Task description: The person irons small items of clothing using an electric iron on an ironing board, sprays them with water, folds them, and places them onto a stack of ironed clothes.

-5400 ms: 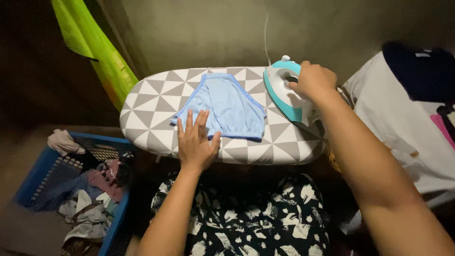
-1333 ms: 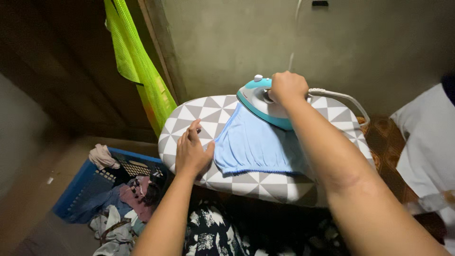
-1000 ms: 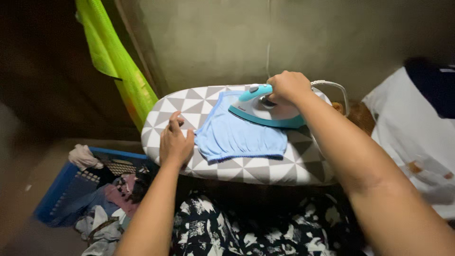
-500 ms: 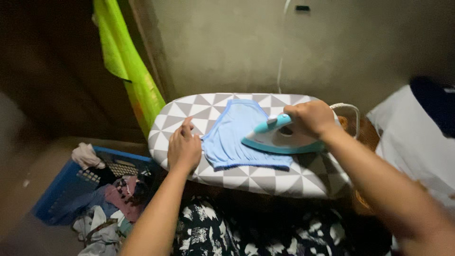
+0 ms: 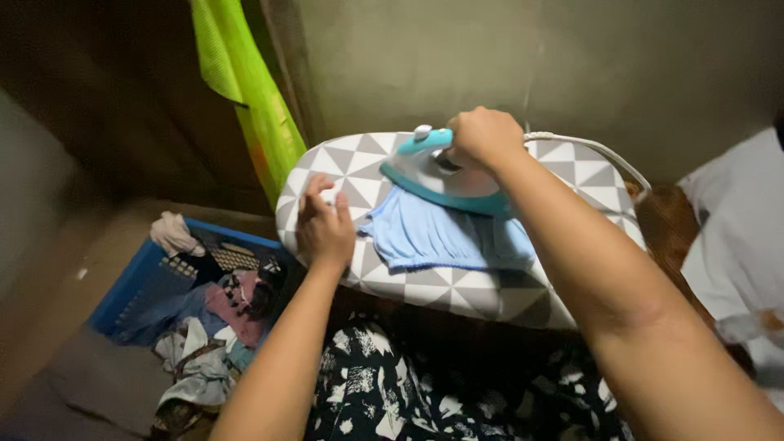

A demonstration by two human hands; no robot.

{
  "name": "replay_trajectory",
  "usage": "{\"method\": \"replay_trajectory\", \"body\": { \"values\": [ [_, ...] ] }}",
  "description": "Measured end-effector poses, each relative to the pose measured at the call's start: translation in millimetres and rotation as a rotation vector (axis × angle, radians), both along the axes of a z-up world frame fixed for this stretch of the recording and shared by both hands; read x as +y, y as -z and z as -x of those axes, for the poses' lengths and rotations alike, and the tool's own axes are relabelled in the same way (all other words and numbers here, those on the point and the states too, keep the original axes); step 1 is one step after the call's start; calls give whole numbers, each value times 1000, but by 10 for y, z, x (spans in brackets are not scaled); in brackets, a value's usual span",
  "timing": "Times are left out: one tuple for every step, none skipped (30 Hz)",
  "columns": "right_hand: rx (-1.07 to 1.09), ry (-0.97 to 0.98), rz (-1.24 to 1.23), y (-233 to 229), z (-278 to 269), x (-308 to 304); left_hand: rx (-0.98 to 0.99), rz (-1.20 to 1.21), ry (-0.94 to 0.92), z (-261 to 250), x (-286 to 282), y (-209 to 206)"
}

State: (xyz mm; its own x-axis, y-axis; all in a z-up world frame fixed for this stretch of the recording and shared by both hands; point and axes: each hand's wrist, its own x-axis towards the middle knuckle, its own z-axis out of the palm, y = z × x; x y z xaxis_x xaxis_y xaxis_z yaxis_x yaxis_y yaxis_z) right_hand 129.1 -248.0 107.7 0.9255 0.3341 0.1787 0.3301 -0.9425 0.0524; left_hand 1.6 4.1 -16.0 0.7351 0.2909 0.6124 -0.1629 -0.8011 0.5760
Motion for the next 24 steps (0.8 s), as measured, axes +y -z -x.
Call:
{"method": "replay_trajectory", "body": {
  "values": [
    [8, -78, 3, -92, 46, -6, -39, 73, -8, -52, 20, -3],
    [2, -67, 3, -160, 146, -13, -45, 73, 4, -73, 27, 4],
    [48, -112, 22, -192, 297, -5, -87, 91, 9, -60, 35, 19],
    [94, -157, 40, -228, 442, 1, -130, 109, 13, -65, 38, 25],
    [97, -150, 43, -256, 573, -10, -128, 112, 19, -58, 37, 40],
    [120, -208, 74, -272, 687, -29, -93, 183, 37, -46, 41, 55],
    [140, -270, 104, -273, 769, -36, -60, 252, 52, -53, 58, 58],
    [140, -266, 104, -243, 842, -44, -60, 253, 56, -51, 74, 65],
    [68, -286, 92, -201, 883, -57, -134, 203, 84, -38, 82, 80],
    [-4, -307, 79, -158, 873, -75, -207, 153, 113, -40, 77, 96],
    [-3, -305, 78, -92, 836, -79, -205, 151, 115, -42, 84, 112],
    [-116, -298, 44, -12, 787, -79, -212, 189, 135, -45, 90, 130],
    [-230, -295, 12, 66, 718, -70, -221, 227, 150, -49, 101, 148],
    [-230, -299, 11, 131, 620, -45, -220, 227, 147, -69, 97, 165],
    [-260, -173, -32, 175, 488, 14, -253, 260, 158, -88, 93, 180],
    [-290, -46, -75, 198, 349, 68, -285, 292, 169, -101, 96, 195],
    [-261, 22, -68, 211, 205, 152, -279, 289, 164, -100, 112, 215],
    [-231, 89, -61, 206, 88, 230, -275, 300, 162, -109, 127, 229],
    [-226, 81, -66, 177, 18, 269, -272, 309, 156, -121, 150, 231],
    [-144, 121, -52, 124, -18, 298, -269, 304, 147, -129, 154, 237],
    [-63, 160, -37, 59, -11, 337, -266, 289, 113, -138, 158, 240],
    [-58, 151, -42, -25, 20, 358, -263, 275, 79, -150, 186, 234],
    [26, 108, -35, -105, 96, 317, -251, 270, 81, -164, 205, 232],
    [111, 65, -28, -169, 193, 292, -253, 320, 93, -192, 219, 223]
  ]
}}
